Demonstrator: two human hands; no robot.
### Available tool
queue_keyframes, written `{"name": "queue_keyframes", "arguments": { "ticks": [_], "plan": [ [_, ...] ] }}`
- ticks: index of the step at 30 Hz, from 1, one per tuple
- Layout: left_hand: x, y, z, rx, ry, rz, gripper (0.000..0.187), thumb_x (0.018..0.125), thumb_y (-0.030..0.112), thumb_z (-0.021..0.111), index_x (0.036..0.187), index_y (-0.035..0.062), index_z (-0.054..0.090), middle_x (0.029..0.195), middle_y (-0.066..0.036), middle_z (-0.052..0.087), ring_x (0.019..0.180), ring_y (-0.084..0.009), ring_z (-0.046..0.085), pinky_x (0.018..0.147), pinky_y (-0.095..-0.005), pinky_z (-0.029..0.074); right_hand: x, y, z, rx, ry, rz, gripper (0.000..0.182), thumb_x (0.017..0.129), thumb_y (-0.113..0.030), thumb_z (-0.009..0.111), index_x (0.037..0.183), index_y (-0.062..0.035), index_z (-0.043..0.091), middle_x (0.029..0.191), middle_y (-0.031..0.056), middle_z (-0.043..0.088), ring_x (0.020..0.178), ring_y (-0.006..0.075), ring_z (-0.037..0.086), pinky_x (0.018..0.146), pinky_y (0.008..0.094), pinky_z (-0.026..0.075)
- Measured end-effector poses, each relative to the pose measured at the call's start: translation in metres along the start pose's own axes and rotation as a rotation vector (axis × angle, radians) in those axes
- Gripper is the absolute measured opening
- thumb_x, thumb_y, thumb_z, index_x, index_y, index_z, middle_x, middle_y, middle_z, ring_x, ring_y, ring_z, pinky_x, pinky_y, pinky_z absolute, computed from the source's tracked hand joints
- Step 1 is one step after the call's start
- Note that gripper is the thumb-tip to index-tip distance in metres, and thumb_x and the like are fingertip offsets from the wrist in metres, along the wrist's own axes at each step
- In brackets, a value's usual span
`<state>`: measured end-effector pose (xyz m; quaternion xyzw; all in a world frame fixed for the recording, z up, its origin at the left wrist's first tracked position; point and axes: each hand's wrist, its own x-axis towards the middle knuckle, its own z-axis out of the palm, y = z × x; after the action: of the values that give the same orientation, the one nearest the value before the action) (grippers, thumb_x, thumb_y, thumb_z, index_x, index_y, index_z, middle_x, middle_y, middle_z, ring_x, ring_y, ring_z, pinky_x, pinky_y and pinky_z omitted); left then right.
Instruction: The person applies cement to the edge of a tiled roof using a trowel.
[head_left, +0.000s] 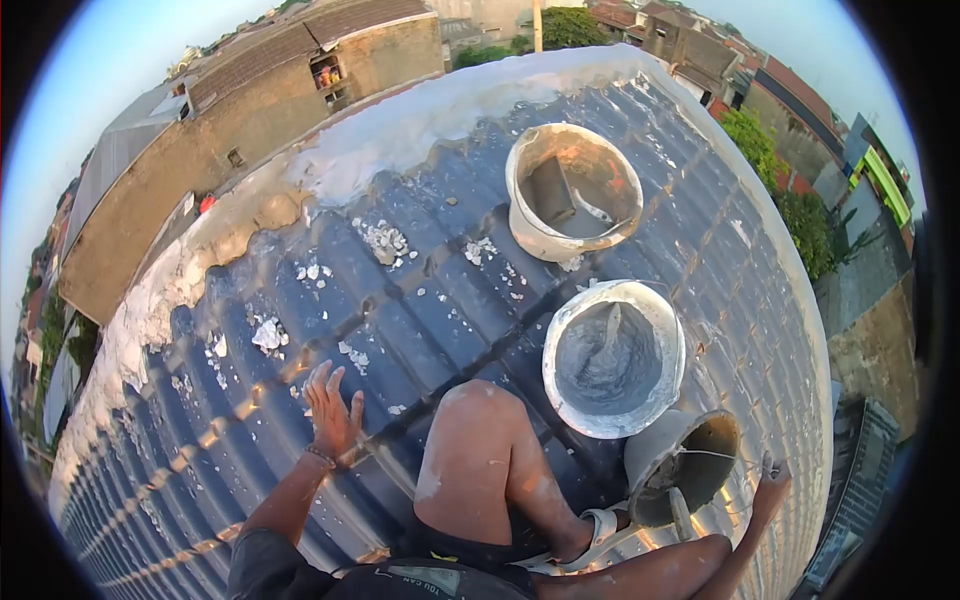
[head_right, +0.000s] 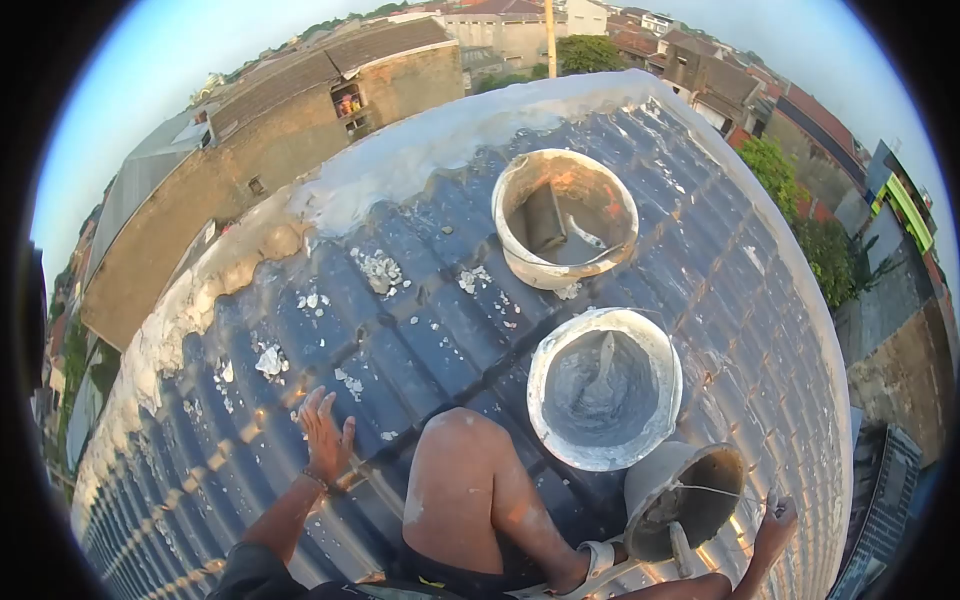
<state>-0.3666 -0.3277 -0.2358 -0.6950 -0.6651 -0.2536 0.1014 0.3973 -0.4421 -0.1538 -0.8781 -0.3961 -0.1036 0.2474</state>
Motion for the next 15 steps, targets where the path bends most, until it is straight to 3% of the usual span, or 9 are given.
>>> {"name": "queue_keyframes", "arguments": {
  "ticks": [1,2,3,9,15],
  "plan": [
    [0.003,-0.003,-0.004,0.03,0.01,-0.026,0.062,0.091,0.022,0.065,0.145,0.0082,0.037,0.147,-0.02,0.037,0.134,-0.0425,0.036,0.111,-0.0587,0.024,0.0,-0.001,0.001,0.048,0.014,-0.009,0.044,0.094,-0.035,0.07,0.076,0.0012,0.054,0.062,0.0152,0.047,0.059,0.0226,0.04,0.058,0.0423,0.039],
    [0.004,-0.008,-0.01,0.067,0.02,-0.057,0.062,0.091,0.022,0.065,0.145,0.0086,0.037,0.147,-0.019,0.037,0.135,-0.0421,0.036,0.111,-0.0579,0.025,0.013,0.026,0.007,-0.02,-0.114,0.043,0.039,0.097,-0.031,0.068,0.075,-0.0021,0.054,0.063,0.0096,0.053,0.061,0.0193,0.041,0.06,0.0392,0.042],
    [0.005,-0.014,-0.014,0.067,0.034,-0.068,0.062,0.092,0.023,0.064,0.145,0.0088,0.037,0.147,-0.019,0.037,0.135,-0.0417,0.036,0.112,-0.0577,0.025,0.021,0.025,0.011,-0.05,-0.173,0.02,0.038,0.097,-0.031,0.068,0.076,-0.002,0.055,0.064,0.0098,0.054,0.062,0.0197,0.042,0.06,0.0393,0.042],
    [-0.021,-0.063,-0.043,0.164,0.068,-0.19,0.059,0.094,0.025,0.061,0.146,0.008,0.037,0.146,-0.021,0.037,0.136,-0.0415,0.035,0.113,-0.0574,0.024,0.023,-0.059,0.039,-0.083,-0.292,-0.208,0.036,0.096,-0.031,0.069,0.079,-0.0019,0.056,0.066,0.0111,0.056,0.063,0.0223,0.046,0.061,0.0398,0.044],
    [-0.068,-0.115,-0.068,0.268,0.147,-0.39,0.059,0.095,0.023,0.06,0.147,0.0081,0.036,0.148,-0.02,0.037,0.137,-0.0404,0.034,0.114,-0.0566,0.023,0.021,-0.096,0.046,-0.092,-0.284,-0.304,0.033,0.096,-0.03,0.069,0.083,-0.0018,0.058,0.069,0.0124,0.058,0.065,0.0248,0.05,0.062,0.0403,0.046]
  ]
}}
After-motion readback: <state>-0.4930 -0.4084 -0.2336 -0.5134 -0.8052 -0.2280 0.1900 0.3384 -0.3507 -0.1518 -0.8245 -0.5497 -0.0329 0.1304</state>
